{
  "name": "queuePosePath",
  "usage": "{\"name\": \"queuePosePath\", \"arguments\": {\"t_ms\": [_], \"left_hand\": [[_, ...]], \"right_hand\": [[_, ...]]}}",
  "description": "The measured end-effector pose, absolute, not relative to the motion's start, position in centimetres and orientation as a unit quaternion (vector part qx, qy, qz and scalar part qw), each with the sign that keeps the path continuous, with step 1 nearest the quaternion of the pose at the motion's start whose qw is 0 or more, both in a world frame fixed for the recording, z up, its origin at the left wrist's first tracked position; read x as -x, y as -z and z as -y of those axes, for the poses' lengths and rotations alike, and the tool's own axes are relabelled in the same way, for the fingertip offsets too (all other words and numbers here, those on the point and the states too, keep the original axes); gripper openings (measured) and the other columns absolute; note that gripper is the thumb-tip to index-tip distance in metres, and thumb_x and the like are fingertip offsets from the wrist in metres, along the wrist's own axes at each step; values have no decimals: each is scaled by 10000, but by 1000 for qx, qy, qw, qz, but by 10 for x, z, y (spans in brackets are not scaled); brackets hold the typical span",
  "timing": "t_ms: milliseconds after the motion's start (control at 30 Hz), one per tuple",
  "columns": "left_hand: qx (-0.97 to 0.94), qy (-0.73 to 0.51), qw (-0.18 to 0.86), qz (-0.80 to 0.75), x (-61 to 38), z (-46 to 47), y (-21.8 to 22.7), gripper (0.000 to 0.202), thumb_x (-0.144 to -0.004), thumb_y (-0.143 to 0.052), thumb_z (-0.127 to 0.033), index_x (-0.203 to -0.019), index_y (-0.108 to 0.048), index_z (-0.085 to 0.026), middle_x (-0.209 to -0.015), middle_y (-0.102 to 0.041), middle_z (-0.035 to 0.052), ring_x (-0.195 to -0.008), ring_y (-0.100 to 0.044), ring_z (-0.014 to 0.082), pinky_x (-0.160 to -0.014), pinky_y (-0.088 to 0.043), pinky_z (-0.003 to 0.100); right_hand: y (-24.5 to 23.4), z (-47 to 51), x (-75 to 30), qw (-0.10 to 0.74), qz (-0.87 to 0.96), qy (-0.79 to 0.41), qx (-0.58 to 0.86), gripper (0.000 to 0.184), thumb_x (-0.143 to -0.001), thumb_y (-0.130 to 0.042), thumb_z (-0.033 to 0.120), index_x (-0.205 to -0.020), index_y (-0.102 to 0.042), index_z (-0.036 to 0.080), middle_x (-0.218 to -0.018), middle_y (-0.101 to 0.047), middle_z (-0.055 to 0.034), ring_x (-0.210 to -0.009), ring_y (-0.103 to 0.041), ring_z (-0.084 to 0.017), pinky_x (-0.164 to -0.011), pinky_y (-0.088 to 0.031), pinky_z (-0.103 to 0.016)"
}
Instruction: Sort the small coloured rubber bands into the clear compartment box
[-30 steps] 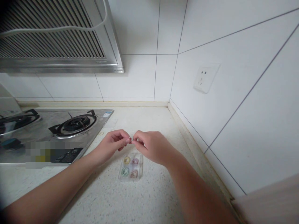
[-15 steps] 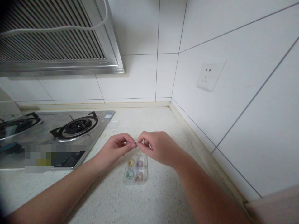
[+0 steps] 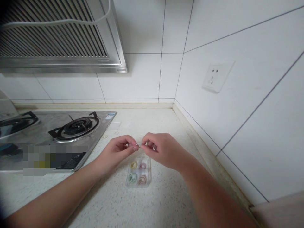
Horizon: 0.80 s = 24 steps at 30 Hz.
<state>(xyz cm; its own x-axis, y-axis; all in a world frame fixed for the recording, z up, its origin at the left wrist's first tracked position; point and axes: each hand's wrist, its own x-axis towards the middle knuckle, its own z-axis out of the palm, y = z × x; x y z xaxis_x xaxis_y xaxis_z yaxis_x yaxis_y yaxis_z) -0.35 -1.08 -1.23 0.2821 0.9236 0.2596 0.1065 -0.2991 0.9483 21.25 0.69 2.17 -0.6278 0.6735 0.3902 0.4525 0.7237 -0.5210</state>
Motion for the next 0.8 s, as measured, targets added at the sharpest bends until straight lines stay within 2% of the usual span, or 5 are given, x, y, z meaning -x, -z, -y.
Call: {"name": "queuePosePath", "arguments": {"t_ms": [233,400,633,700,800], "left_hand": [[-630,-474,496,-364,1,23,-1,212,-831,-742,-358,-816,-693,-152,-745,-660,8,-614,-496,95,-558,-373,216],[-612,-461,534,-357,0,25,-1,259,-845,-725,-400,-821,-688,-145,-710,-633,-3,-547,-446,75,-510,-344,209],[-616,-442,554,-343,4,27,-2,241,-863,-703,-372,-820,-683,-136,-726,-635,2,-571,-468,72,-541,-359,208],[-643,-407,558,-331,11,28,-7,215,-863,-704,-347,-812,-686,-138,-712,-634,-2,-604,-498,79,-582,-381,211],[-724,-277,539,-329,22,27,-15,199,-877,-688,-337,-845,-711,-142,-711,-641,1,-636,-517,95,-608,-392,221]], "right_hand": [[-27,-5,-215,341,858,-230,309,181,-948,-572,309,-850,-635,171,-686,-593,13,-628,-522,-106,-601,-413,-232],[-23,-9,-215,280,883,-167,338,151,-947,-564,293,-869,-634,184,-654,-595,31,-578,-503,-92,-570,-362,-231],[-22,-12,-217,210,904,-99,359,155,-944,-560,313,-876,-643,200,-692,-648,22,-622,-556,-104,-609,-343,-241],[-23,-13,-218,200,902,-98,370,172,-947,-553,329,-884,-652,202,-705,-659,16,-627,-565,-108,-607,-341,-243],[-21,-14,-219,191,901,-96,378,168,-941,-554,324,-899,-666,206,-722,-671,9,-634,-571,-111,-608,-340,-244]]}}
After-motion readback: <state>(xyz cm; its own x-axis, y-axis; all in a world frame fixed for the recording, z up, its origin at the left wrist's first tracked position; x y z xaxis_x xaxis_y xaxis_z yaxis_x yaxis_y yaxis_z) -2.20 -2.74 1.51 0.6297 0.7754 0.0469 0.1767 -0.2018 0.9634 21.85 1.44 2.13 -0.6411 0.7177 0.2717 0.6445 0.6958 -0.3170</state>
